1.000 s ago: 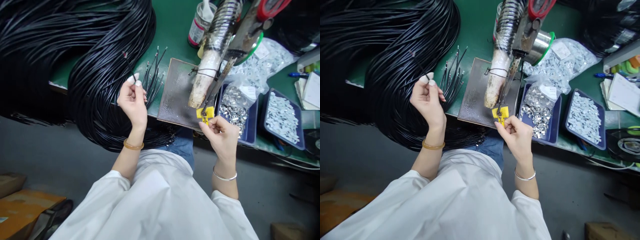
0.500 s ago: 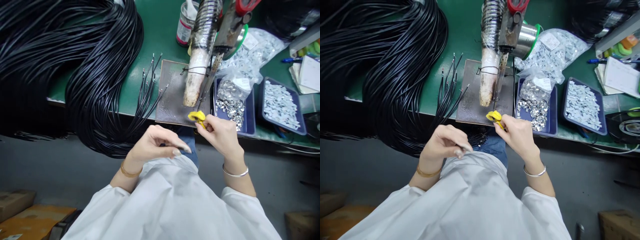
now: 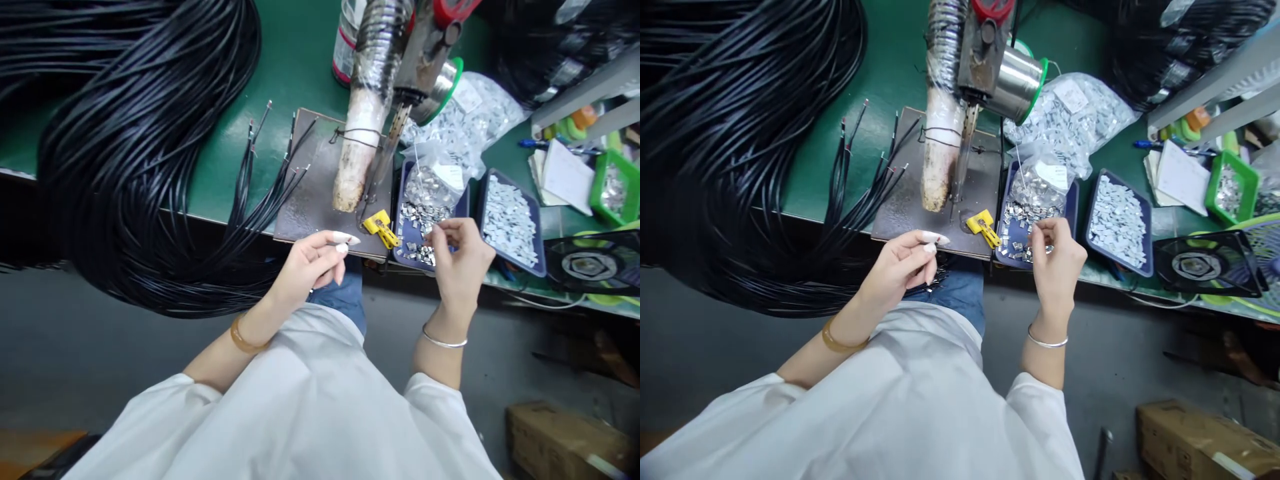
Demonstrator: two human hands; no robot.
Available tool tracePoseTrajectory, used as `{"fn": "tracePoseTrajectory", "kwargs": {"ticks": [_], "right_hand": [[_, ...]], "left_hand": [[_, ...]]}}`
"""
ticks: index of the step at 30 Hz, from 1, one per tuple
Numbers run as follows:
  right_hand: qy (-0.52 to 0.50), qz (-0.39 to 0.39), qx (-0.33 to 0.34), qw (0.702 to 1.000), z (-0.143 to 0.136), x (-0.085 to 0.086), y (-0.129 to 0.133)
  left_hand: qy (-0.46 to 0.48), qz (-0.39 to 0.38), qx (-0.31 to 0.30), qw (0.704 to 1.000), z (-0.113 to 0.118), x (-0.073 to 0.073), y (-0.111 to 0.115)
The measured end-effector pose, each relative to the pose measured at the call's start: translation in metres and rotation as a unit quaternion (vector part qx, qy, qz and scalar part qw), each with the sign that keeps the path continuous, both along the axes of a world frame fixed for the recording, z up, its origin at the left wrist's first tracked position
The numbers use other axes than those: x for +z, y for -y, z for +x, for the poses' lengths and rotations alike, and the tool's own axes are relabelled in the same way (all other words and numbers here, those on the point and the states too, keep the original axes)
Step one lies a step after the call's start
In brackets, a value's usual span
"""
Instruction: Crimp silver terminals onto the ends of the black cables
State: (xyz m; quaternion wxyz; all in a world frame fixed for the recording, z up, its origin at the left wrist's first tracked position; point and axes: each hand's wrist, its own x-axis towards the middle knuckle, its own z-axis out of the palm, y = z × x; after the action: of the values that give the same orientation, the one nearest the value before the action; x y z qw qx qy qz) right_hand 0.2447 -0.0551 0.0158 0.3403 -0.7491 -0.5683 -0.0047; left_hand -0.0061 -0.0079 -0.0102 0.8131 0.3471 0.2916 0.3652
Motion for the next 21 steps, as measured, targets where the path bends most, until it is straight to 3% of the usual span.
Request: {"fn": "tracePoseTrajectory", "kwargs": {"ticks": [4, 12, 17, 19, 21], "right_hand": [[0.041, -0.068, -0.007, 0.997, 0.013, -0.004, -0.014], [0.079, -0.138, 0.038, 0.987, 0.012, -0.008, -0.039], [0.103, -0.064, 0.013, 0.993, 0.008, -0.013, -0.036], [0.015, 0.013, 0.009, 1.000, -0.004, -0.013, -0.030], [-0.121, 0.095, 0.010, 0.988, -0.024, -0.009, -0.021]], "left_hand": [[-0.026, -0.005, 0.043, 0.999, 0.006, -0.008, -0.003], [-0.033, 0.027, 0.035, 0.998, 0.011, 0.000, -0.006], [-0.030, 0.029, 0.033, 0.999, 0.013, 0.004, -0.006], [-0.030, 0.031, 0.029, 0.999, 0.014, 0.005, -0.005], [-0.037, 0.037, 0.025, 0.998, 0.015, 0.006, -0.005]]}}
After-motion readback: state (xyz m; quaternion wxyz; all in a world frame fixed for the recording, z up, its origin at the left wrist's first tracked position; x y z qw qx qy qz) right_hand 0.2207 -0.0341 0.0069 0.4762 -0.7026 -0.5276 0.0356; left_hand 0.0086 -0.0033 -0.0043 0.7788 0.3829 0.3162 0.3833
